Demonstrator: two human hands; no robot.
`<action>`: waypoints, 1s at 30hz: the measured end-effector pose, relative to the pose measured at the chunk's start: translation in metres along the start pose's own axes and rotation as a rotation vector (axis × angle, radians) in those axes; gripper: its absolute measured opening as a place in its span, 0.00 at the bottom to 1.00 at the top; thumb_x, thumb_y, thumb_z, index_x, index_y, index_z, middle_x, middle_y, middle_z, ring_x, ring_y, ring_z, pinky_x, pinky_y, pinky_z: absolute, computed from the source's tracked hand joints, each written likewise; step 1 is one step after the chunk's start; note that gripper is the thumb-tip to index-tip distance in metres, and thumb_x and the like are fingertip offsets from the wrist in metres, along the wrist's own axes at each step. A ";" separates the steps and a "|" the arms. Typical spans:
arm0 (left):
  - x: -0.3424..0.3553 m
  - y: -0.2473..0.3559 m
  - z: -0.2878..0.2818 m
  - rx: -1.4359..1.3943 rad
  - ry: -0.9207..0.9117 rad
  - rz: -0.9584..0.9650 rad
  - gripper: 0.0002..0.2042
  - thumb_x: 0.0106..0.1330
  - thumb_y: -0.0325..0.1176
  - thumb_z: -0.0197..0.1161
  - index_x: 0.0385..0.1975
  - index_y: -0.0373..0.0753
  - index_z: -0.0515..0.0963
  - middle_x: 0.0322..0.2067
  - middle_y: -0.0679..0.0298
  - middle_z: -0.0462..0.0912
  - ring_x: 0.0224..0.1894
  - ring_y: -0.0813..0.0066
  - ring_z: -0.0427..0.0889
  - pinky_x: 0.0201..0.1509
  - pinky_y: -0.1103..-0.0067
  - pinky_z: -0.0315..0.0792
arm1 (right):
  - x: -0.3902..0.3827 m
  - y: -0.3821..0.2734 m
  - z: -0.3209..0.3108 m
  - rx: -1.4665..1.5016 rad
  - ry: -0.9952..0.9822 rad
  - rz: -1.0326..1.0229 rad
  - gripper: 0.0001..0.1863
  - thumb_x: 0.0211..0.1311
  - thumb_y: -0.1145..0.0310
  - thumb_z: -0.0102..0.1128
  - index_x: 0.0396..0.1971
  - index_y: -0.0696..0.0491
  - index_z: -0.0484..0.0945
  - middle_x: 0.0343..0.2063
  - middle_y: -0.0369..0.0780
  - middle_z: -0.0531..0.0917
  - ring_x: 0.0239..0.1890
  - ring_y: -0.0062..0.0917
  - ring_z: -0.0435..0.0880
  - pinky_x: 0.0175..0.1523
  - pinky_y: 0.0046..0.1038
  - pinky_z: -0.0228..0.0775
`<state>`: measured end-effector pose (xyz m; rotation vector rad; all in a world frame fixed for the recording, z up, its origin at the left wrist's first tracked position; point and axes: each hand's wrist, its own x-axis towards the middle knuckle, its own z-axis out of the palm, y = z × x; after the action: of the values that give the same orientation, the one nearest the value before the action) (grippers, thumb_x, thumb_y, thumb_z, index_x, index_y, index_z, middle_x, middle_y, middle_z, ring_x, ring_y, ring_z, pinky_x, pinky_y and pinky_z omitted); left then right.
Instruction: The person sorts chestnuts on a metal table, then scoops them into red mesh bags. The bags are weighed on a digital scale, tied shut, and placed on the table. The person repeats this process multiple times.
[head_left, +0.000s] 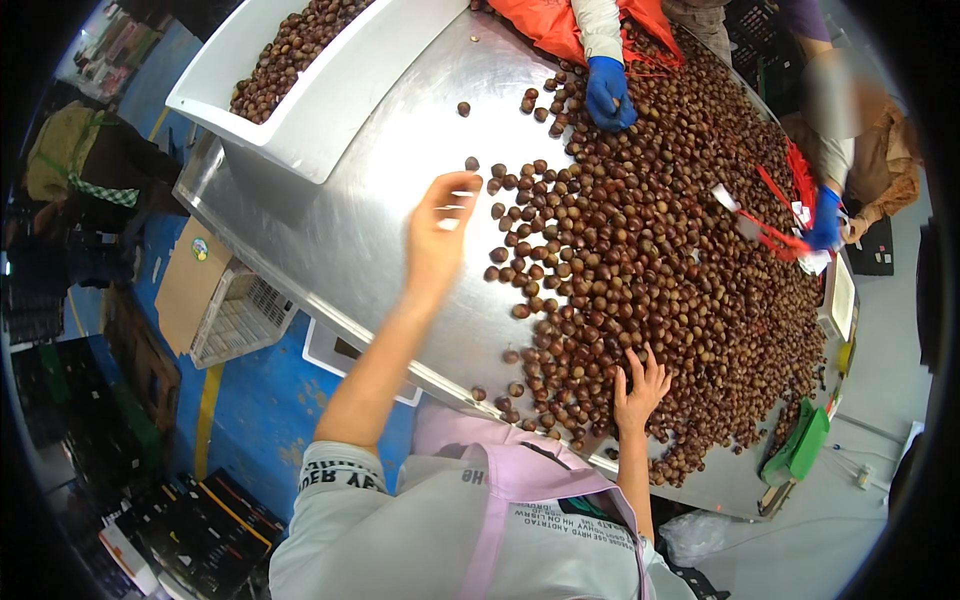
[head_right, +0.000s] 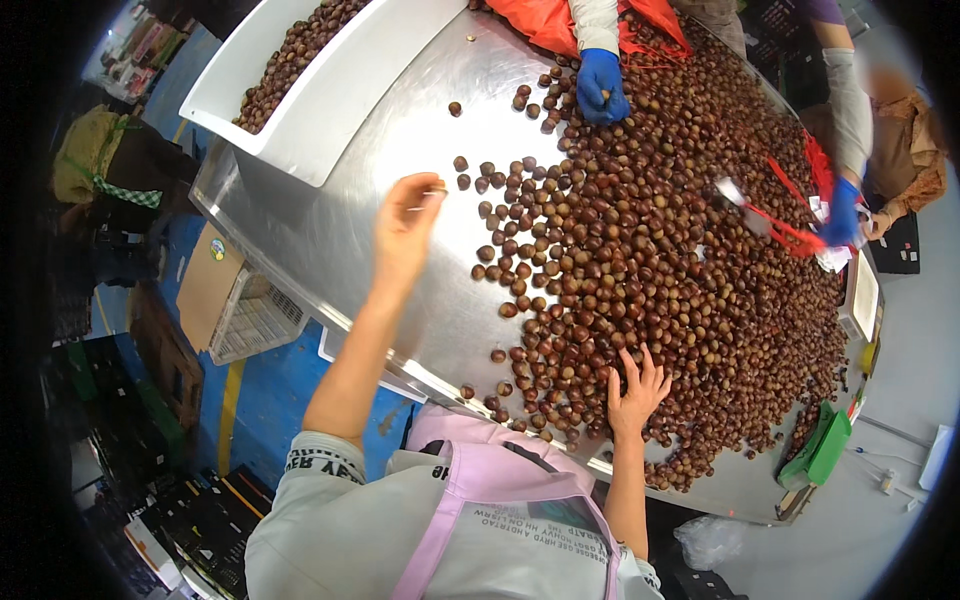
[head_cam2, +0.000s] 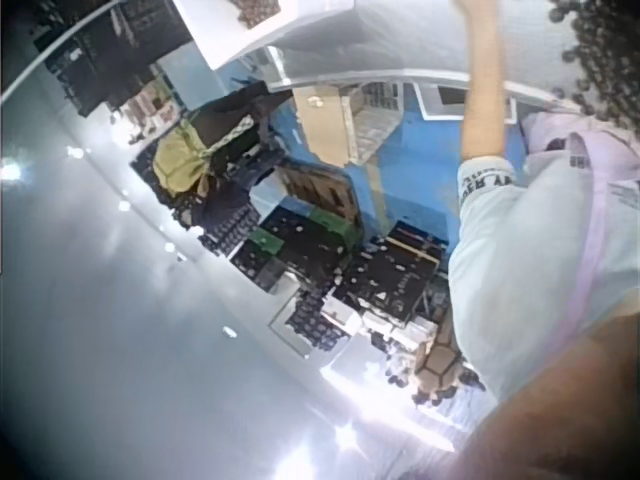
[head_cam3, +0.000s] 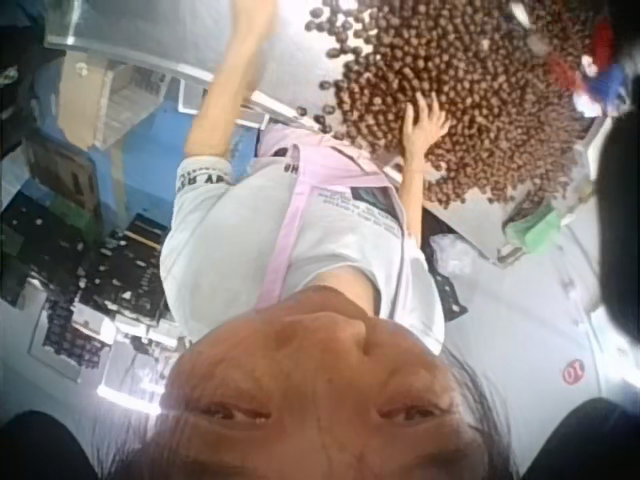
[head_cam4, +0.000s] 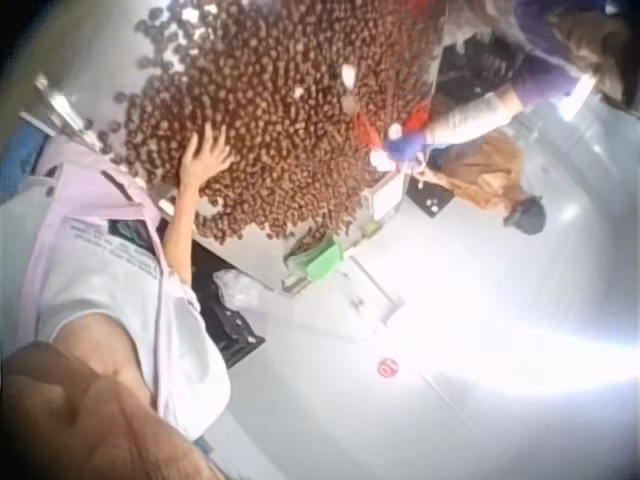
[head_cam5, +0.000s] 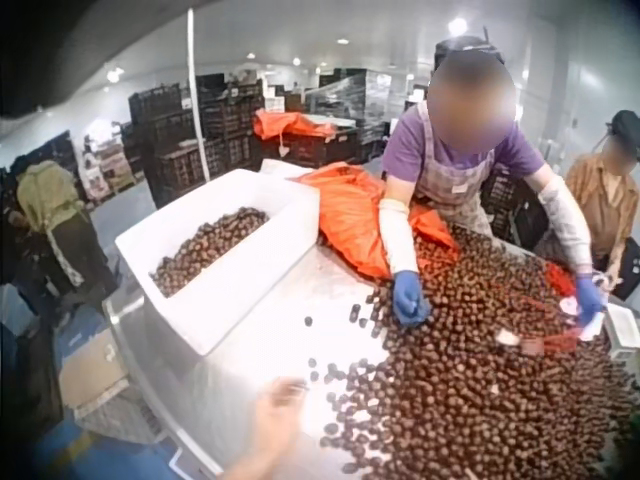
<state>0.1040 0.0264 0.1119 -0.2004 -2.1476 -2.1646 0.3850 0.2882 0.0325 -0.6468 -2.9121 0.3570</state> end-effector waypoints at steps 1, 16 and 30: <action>0.010 -0.025 -0.023 0.143 0.112 -0.059 0.07 0.62 0.25 0.58 0.39 0.39 0.76 0.34 0.67 0.80 0.34 0.81 0.76 0.39 0.83 0.71 | 0.001 -0.001 -0.001 0.001 0.004 0.003 0.17 0.59 0.59 0.57 0.50 0.39 0.76 0.58 0.36 0.68 0.59 0.43 0.62 0.65 0.54 0.39; 0.091 -0.105 -0.071 1.023 0.071 0.325 0.21 0.56 0.29 0.61 0.51 0.33 0.69 0.56 0.52 0.66 0.57 0.53 0.64 0.61 0.64 0.58 | 0.004 0.006 0.007 -0.028 0.033 0.021 0.12 0.59 0.68 0.52 0.42 0.44 0.78 0.55 0.39 0.70 0.52 0.37 0.67 0.63 0.53 0.41; 0.382 -0.210 0.080 0.903 -0.093 0.286 0.29 0.67 0.44 0.45 0.61 0.29 0.57 0.62 0.47 0.60 0.66 0.54 0.56 0.69 0.67 0.49 | 0.002 0.010 0.004 -0.045 -0.243 0.274 0.13 0.62 0.72 0.45 0.43 0.44 0.75 0.54 0.42 0.69 0.53 0.41 0.66 0.64 0.58 0.32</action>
<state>-0.3026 0.1201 -0.0372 -0.4878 -2.6821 -0.9145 0.3869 0.2968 0.0263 -1.0859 -3.0681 0.4277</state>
